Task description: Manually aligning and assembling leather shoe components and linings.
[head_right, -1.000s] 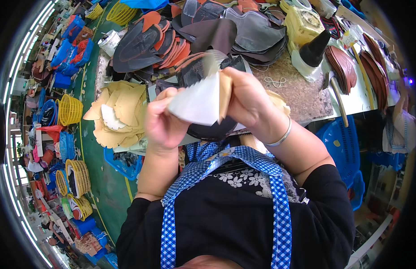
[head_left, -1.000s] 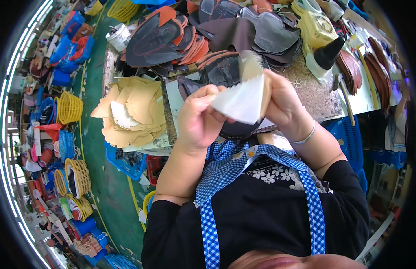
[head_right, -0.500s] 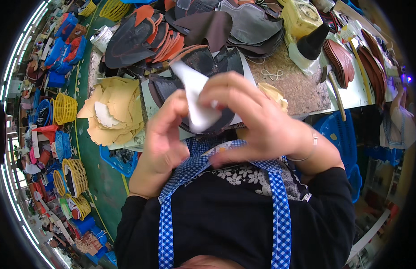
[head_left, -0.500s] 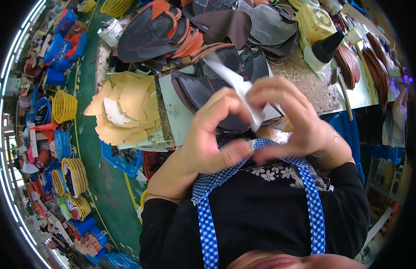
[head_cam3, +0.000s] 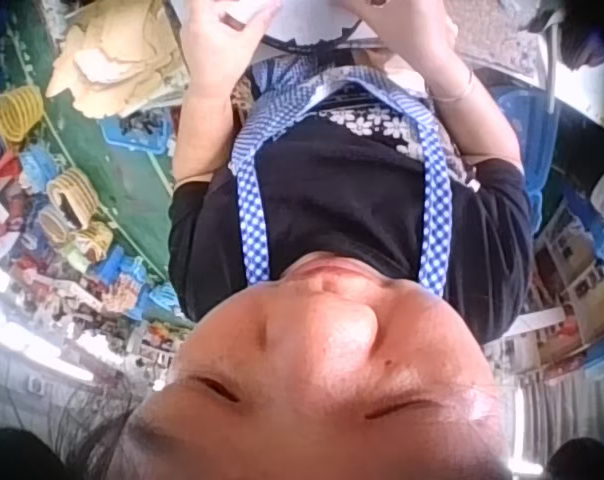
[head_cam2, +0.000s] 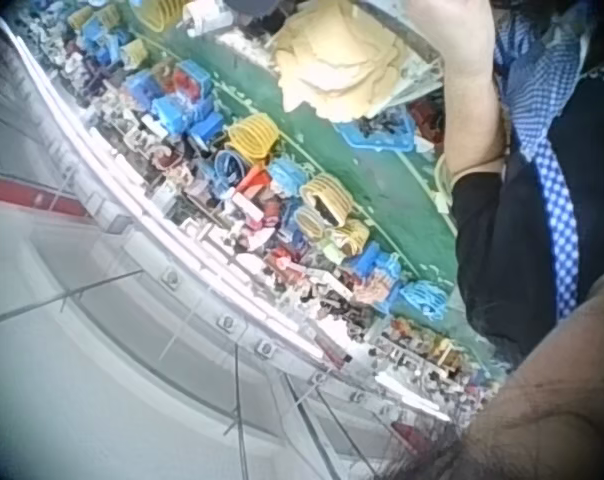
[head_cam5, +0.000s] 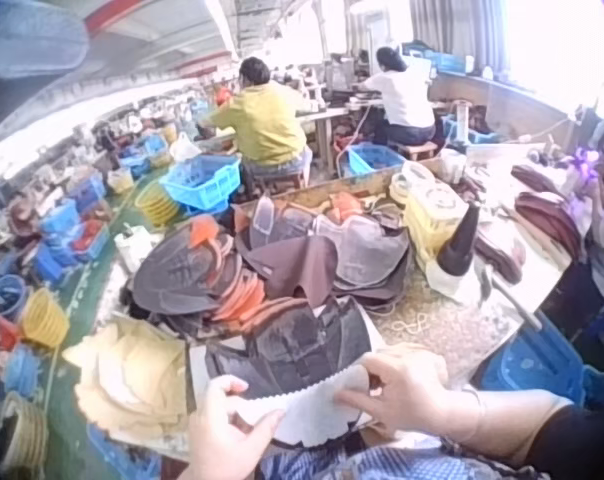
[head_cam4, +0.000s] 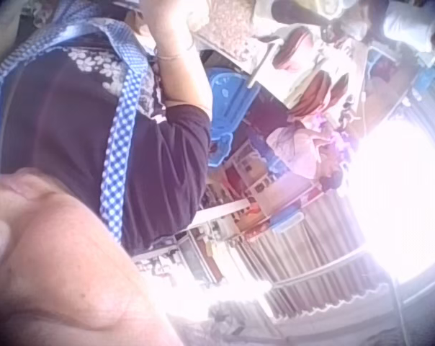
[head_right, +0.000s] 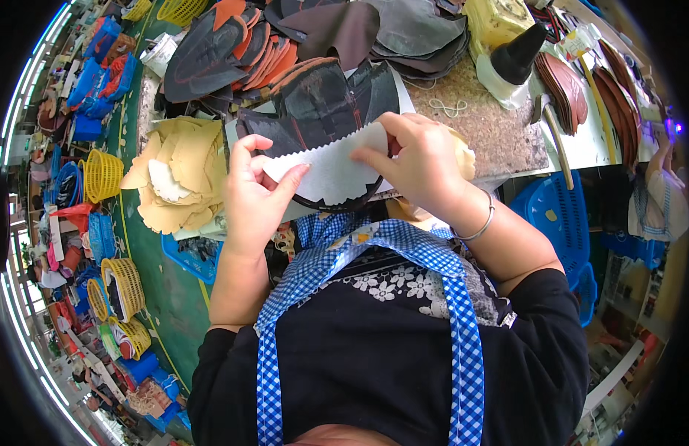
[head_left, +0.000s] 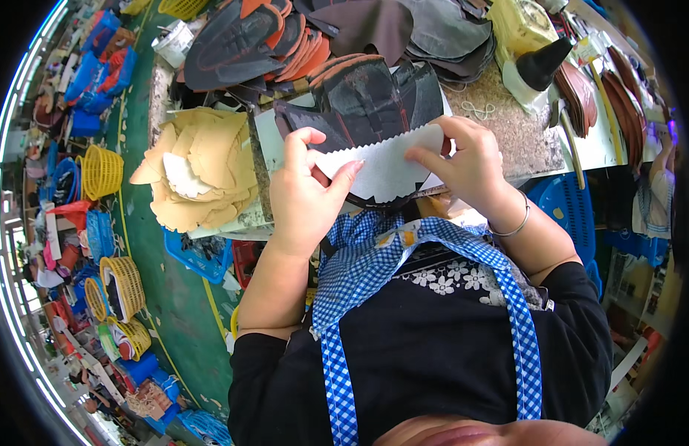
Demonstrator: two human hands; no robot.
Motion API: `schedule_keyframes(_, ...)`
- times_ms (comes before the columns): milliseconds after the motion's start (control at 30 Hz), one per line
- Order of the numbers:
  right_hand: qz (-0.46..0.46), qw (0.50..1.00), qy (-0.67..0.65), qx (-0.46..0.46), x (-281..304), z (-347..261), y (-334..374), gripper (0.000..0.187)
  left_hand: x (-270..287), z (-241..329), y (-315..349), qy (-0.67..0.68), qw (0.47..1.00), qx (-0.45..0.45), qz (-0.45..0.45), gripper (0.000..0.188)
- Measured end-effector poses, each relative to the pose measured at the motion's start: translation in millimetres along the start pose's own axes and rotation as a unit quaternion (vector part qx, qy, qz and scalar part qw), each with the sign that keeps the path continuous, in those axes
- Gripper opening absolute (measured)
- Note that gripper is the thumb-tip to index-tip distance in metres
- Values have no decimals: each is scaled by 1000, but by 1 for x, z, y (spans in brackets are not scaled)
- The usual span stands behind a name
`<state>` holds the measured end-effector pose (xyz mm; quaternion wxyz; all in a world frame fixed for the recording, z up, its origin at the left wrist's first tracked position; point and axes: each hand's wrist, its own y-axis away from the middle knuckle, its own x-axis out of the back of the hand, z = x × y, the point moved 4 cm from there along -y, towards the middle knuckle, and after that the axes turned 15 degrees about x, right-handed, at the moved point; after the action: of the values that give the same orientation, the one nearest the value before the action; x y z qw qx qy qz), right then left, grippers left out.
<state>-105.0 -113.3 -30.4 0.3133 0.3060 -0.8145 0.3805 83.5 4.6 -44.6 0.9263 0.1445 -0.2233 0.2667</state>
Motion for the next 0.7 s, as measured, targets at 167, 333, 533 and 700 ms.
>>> schedule_keyframes(167, -83, 993, 81, -1, -1, 10, -8, 35, 2, 11, -2, -229, 963, -72, 124, 57)
schedule_keyframes(333, 47, 998, -33, -8, 18, 47, -63, 38, 0, 38, 13, -231, 882, -365, 190, 41)
schedule_keyframes(533, 102, 951, 287, -60, -14, 156, -156, 52, -41, 36, 8, -234, 899, -364, -73, 27)
schedule_keyframes(700, -45, 959, 152, -234, -44, 204, -166, 39, -34, 35, 3, -191, 913, -341, -115, 21)
